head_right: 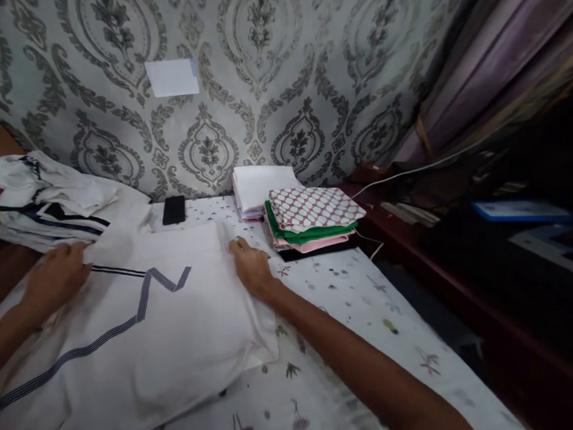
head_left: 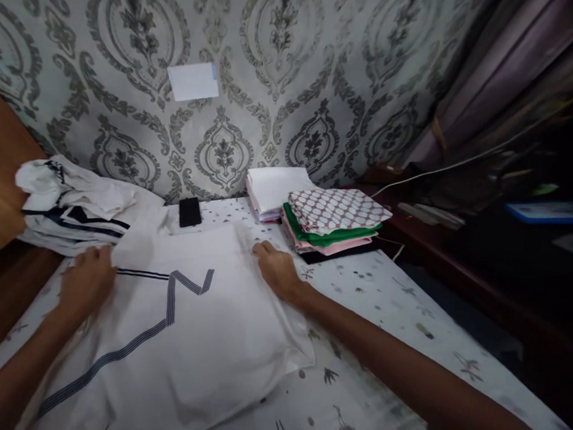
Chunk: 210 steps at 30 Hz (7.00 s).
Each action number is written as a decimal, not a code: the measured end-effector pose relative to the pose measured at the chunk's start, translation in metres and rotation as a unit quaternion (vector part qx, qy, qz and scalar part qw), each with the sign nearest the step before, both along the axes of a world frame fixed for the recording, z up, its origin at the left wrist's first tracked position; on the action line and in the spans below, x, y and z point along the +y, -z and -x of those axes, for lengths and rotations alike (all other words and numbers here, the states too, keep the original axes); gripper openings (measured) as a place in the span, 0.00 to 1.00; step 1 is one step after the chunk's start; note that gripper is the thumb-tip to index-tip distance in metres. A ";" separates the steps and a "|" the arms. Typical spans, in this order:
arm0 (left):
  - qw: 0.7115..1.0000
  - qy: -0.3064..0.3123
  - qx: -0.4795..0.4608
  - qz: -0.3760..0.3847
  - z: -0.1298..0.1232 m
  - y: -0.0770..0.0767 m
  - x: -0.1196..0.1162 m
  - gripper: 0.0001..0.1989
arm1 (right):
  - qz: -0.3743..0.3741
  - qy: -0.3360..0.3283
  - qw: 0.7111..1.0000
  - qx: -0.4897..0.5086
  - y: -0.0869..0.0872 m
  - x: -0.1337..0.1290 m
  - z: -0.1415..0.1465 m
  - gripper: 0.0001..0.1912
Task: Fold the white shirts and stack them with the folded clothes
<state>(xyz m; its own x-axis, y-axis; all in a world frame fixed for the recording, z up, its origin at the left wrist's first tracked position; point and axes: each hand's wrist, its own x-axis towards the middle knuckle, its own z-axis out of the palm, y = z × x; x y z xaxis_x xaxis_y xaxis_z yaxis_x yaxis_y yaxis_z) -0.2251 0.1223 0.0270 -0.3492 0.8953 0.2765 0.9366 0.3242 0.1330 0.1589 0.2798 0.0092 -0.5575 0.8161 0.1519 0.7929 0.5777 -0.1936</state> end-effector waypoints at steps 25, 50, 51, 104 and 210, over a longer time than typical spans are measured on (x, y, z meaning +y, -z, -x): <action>0.891 0.087 -0.440 0.072 -0.201 0.021 0.256 0.06 | 0.273 0.169 0.840 0.438 0.034 0.035 -0.045 0.13; 0.803 0.523 -0.196 0.207 -0.285 0.005 -0.038 0.25 | 0.351 0.087 0.838 0.408 0.017 -0.076 -0.109 0.27; 0.810 0.512 -0.210 0.192 -0.282 0.003 -0.030 0.24 | 0.348 0.079 0.843 0.403 0.016 -0.076 -0.109 0.27; 0.806 0.482 -0.262 0.223 -0.309 -0.006 -0.062 0.29 | 0.027 -0.024 0.964 0.265 0.015 -0.113 -0.124 0.15; 0.989 0.042 -0.080 0.116 -0.005 0.042 -0.068 0.31 | 0.019 -0.386 0.917 0.095 0.014 -0.118 0.036 0.22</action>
<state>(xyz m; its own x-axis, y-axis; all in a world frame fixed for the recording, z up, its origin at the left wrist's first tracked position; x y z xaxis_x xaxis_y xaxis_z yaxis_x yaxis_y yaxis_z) -0.2205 0.0543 -0.0153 -0.2929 0.9561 0.0069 0.9346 0.2847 0.2134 0.1232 0.1621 -0.0052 -0.9383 0.1959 0.2850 0.1004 0.9428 -0.3178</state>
